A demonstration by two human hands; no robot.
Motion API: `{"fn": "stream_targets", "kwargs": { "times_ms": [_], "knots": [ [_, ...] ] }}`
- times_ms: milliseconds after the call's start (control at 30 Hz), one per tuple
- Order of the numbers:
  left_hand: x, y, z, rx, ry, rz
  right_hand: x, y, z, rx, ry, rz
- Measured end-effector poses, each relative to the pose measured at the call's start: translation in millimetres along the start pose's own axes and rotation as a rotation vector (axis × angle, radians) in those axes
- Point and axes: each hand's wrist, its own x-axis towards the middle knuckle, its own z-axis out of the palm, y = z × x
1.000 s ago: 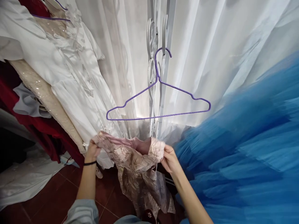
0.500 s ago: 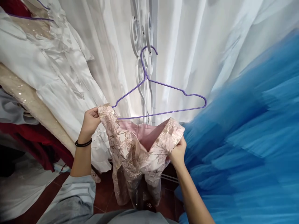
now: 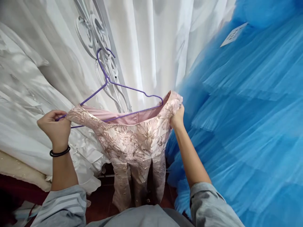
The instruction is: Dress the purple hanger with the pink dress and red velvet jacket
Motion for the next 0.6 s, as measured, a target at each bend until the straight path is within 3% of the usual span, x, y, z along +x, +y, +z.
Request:
{"fn": "stream_targets", "kwargs": {
  "times_ms": [100, 233, 300, 400, 500, 600],
  "knots": [
    [1.6, 0.7, 0.6, 0.001, 0.003, 0.005, 29.7, -13.7, 4.8, 0.141, 0.013, -0.014],
    [-2.0, -3.8, 1.9, -0.024, -0.069, -0.015, 44.3, -51.4, 9.7, -0.094, -0.453, -0.146],
    [-4.4, -9.8, 3.2, -0.045, -0.121, -0.039, 43.0, -70.7, 10.5, -0.336, -0.578, -0.208],
    [-4.5, -22.2, 2.4, -0.070, -0.261, -0.002, 36.1, -95.1, 9.6, -0.717, -0.530, -0.243],
    [0.6, -33.7, -3.2, -0.176, -0.457, 0.045, 28.0, -113.8, 4.4, -0.974, -0.517, -0.187],
    [7.2, -37.3, -6.9, -0.331, -0.568, -0.071, 25.8, -124.8, -6.8, -1.109, -0.554, -0.100]
  ]
}}
